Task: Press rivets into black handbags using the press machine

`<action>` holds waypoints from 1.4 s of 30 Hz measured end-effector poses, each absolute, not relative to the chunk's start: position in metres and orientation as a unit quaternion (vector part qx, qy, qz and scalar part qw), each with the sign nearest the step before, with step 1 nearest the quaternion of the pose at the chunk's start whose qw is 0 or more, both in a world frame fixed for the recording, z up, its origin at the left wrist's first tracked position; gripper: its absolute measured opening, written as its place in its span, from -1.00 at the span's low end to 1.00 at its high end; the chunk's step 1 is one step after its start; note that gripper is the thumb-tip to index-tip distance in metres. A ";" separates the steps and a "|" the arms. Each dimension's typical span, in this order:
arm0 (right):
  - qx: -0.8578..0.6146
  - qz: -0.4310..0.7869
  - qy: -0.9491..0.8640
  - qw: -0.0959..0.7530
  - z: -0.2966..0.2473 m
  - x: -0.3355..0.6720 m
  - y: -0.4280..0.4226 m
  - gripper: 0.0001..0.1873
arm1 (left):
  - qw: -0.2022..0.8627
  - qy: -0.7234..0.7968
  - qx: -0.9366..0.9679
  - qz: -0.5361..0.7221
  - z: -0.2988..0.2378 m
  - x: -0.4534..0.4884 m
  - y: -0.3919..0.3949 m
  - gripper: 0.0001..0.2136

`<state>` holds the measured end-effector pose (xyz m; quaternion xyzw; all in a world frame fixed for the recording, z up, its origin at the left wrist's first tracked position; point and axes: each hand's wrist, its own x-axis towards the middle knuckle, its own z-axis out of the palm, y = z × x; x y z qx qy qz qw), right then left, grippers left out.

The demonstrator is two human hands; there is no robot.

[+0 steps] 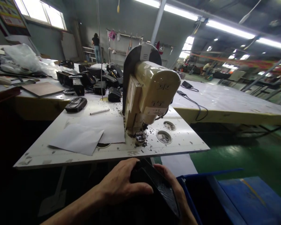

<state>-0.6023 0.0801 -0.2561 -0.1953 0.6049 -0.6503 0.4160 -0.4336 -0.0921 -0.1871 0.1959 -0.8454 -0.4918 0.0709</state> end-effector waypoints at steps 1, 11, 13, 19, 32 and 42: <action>-0.210 -0.636 0.601 0.436 -0.252 -0.607 0.079 -0.47 | 0.064 -0.851 0.193 -0.484 -0.185 -0.435 -0.092 -0.42; -0.315 -0.506 0.513 0.617 -0.233 -0.615 0.057 -0.52 | 0.021 -0.888 0.220 -0.405 -0.169 -0.442 -0.096 -0.44; -0.288 -0.532 0.497 0.622 -0.236 -0.609 0.050 -0.50 | 0.017 -0.891 0.224 -0.393 -0.163 -0.445 -0.101 -0.44; -0.226 -0.627 0.420 0.616 -0.255 -0.602 0.028 -0.52 | 0.043 -0.911 0.219 -0.347 -0.146 -0.456 -0.120 -0.44; -0.169 -0.709 0.372 0.574 -0.283 -0.626 -0.019 -0.41 | 0.018 -0.958 0.115 -0.261 -0.152 -0.483 -0.165 -0.52; -0.195 -0.698 0.400 0.561 -0.294 -0.635 -0.041 -0.42 | 0.015 -0.920 0.175 -0.350 -0.176 -0.520 -0.176 -0.81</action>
